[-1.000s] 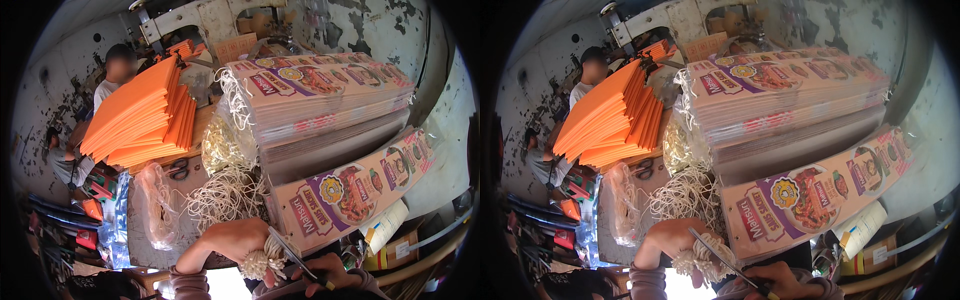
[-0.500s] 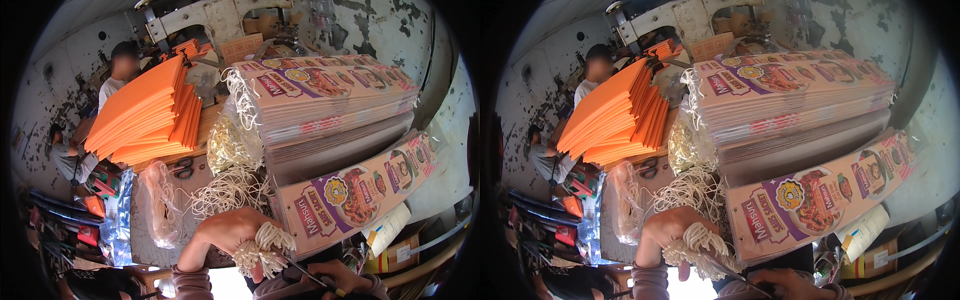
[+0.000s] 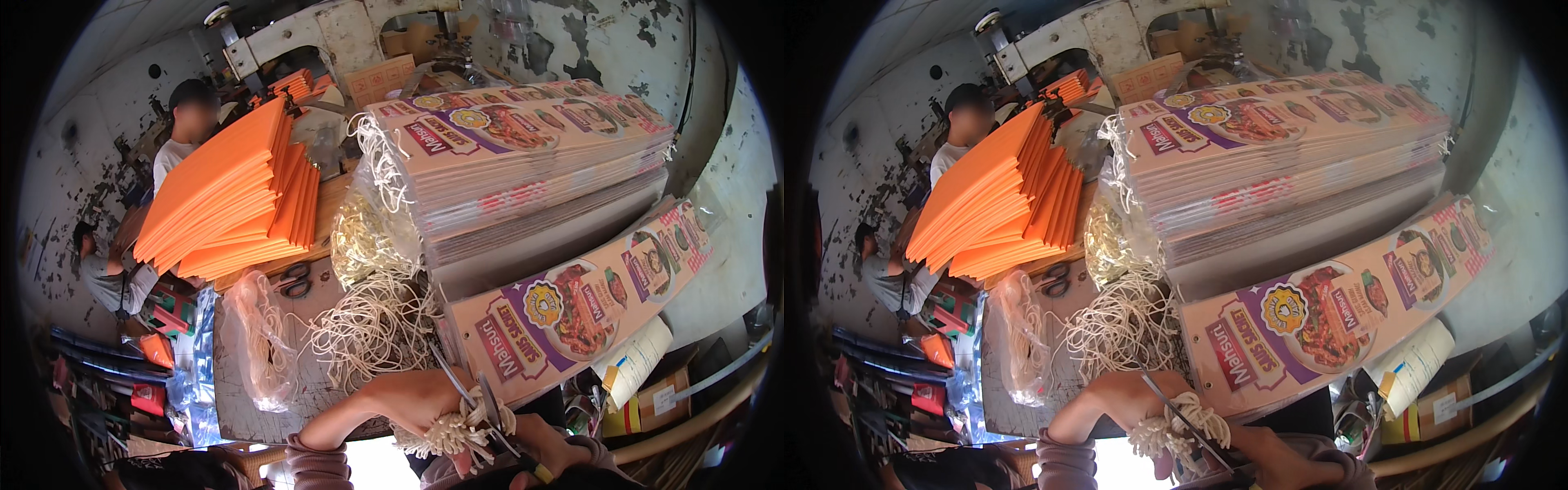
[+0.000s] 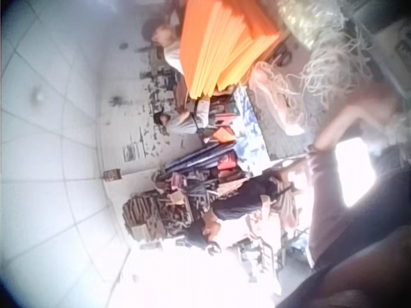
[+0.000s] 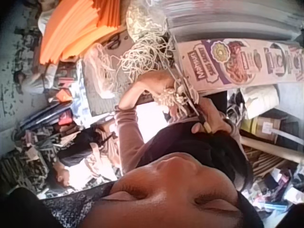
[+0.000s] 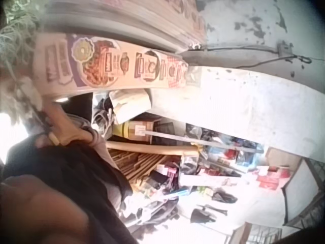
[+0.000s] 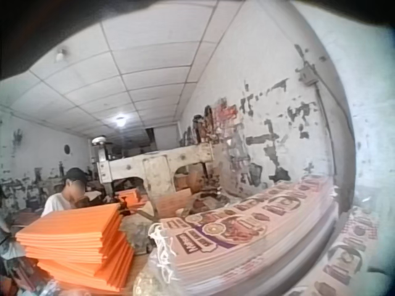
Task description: The person cuts bundles of looped string with scissors, stretches the strings out by hand, and trims the remaining looped ends with the scissors.
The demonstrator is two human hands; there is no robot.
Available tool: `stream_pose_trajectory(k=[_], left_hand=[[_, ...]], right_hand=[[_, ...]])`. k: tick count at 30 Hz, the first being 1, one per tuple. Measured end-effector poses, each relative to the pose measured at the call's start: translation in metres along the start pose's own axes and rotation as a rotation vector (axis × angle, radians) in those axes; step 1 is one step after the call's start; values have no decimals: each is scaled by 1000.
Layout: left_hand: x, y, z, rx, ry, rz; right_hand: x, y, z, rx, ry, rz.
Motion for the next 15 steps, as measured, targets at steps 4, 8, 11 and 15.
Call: stream_pose_trajectory(k=[4,8,11,15], left_hand=[[11,-6,-21,133,71,-57],[-11,9,13,215,-126,100],[-2,-7,-17,223,-12,-82],[4,-1,-11,179,-171,12]], right_hand=[[0,-7,25,-165,-111,-132],[9,-6,31,-273,-231,-229],[7,-10,39,-219,-304,-351],[-6,-18,37,-62,-395,-506]])
Point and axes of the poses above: each hand's wrist, its own x-axis towards the middle knuckle, its own y-axis out of the palm, z = x × y, the point moved 10 cm from there along x, towards the middle knuckle, and after that the axes turned 5 degrees about -z, right-handed, at the moved point
